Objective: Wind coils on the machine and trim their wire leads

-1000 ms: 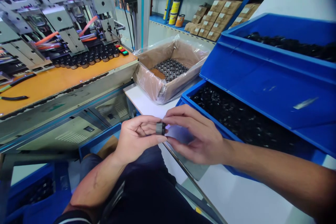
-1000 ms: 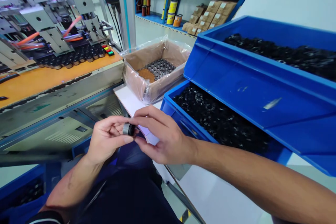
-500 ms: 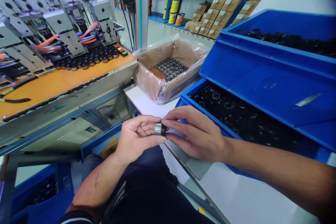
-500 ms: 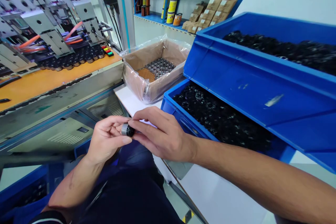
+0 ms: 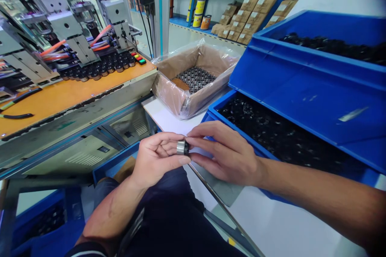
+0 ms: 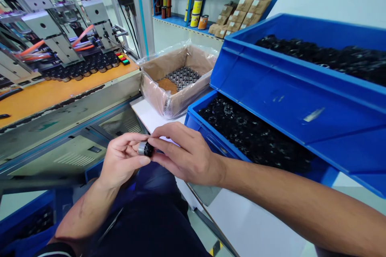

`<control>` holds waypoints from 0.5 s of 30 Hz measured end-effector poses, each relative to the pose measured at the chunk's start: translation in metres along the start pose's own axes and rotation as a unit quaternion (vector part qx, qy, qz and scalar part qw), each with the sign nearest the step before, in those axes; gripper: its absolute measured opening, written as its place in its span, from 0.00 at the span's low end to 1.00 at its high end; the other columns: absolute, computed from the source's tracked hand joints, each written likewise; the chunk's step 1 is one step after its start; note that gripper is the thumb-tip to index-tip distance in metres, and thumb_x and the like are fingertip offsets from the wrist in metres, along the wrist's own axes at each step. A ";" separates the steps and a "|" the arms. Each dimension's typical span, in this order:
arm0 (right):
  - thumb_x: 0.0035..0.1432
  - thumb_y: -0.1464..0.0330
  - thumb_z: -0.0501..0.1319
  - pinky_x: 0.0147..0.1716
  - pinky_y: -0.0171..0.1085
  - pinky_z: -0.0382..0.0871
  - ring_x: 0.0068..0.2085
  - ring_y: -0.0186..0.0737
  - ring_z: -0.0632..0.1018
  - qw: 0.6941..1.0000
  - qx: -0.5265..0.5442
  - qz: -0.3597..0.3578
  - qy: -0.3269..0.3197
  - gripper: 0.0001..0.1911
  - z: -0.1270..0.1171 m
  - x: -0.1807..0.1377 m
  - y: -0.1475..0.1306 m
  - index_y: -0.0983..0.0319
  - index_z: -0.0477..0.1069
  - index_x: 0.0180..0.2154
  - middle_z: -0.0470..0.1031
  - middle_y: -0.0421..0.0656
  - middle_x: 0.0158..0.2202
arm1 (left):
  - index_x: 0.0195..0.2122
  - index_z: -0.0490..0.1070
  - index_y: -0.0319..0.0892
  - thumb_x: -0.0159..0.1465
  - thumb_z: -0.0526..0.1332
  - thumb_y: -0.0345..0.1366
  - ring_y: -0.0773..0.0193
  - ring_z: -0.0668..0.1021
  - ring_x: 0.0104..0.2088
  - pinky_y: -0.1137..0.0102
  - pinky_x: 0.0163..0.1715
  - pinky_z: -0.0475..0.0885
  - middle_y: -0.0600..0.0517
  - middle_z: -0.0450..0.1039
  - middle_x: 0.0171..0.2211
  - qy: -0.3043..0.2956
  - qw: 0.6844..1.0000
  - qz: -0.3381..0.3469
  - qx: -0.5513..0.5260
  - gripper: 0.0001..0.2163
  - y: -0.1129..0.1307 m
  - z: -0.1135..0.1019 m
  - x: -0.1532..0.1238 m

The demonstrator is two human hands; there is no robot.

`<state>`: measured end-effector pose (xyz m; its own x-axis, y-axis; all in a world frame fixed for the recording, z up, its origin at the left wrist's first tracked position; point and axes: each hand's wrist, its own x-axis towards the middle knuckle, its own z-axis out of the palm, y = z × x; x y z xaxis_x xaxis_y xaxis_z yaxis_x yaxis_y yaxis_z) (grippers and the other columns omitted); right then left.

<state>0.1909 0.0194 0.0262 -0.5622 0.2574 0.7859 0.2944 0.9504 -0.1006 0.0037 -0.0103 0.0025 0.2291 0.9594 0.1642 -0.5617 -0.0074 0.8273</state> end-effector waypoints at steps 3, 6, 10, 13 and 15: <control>0.62 0.76 0.63 0.40 0.42 0.79 0.44 0.41 0.77 1.000 0.004 -0.002 0.002 0.12 0.000 0.000 0.000 0.68 0.70 0.47 0.75 0.52 0.42 | 0.39 0.81 0.44 0.47 0.75 0.22 0.68 0.84 0.32 0.76 0.36 0.80 0.52 0.84 0.33 0.002 1.000 -0.004 0.002 0.19 0.000 0.000 0.001; 0.62 0.74 0.63 0.40 0.43 0.79 0.44 0.42 0.78 1.000 0.009 -0.007 0.002 0.12 0.000 0.001 0.000 0.67 0.69 0.48 0.75 0.52 0.42 | 0.39 0.81 0.43 0.47 0.75 0.22 0.67 0.84 0.31 0.75 0.35 0.80 0.52 0.83 0.32 0.010 1.000 -0.006 0.004 0.18 0.001 0.000 0.001; 0.62 0.77 0.62 0.39 0.42 0.79 0.44 0.41 0.78 1.000 0.006 0.000 -0.001 0.12 -0.002 0.002 -0.001 0.66 0.69 0.48 0.76 0.51 0.41 | 0.38 0.81 0.43 0.46 0.76 0.23 0.67 0.84 0.30 0.74 0.35 0.81 0.52 0.83 0.32 0.018 1.000 -0.005 0.011 0.18 0.002 0.001 0.001; 0.63 0.76 0.62 0.39 0.41 0.79 0.43 0.41 0.78 1.000 0.004 -0.008 0.001 0.11 -0.003 0.002 0.000 0.65 0.70 0.48 0.76 0.50 0.41 | 0.38 0.81 0.44 0.46 0.76 0.23 0.68 0.83 0.30 0.74 0.36 0.81 0.52 0.83 0.31 0.011 1.000 -0.013 0.006 0.18 0.002 0.002 0.001; 0.64 0.74 0.62 0.38 0.42 0.79 0.43 0.41 0.78 1.000 0.000 -0.011 0.005 0.11 -0.003 0.002 0.000 0.65 0.70 0.48 0.76 0.50 0.40 | 0.38 0.82 0.44 0.46 0.76 0.23 0.67 0.83 0.30 0.74 0.36 0.81 0.53 0.83 0.30 0.007 1.000 -0.021 0.003 0.18 0.001 0.001 0.001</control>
<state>0.1919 0.0199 0.0294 -0.5604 0.2336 0.7946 0.2814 0.9560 -0.0826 0.0043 -0.0099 0.0047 0.2416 0.9627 0.1219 -0.5472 0.0315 0.8364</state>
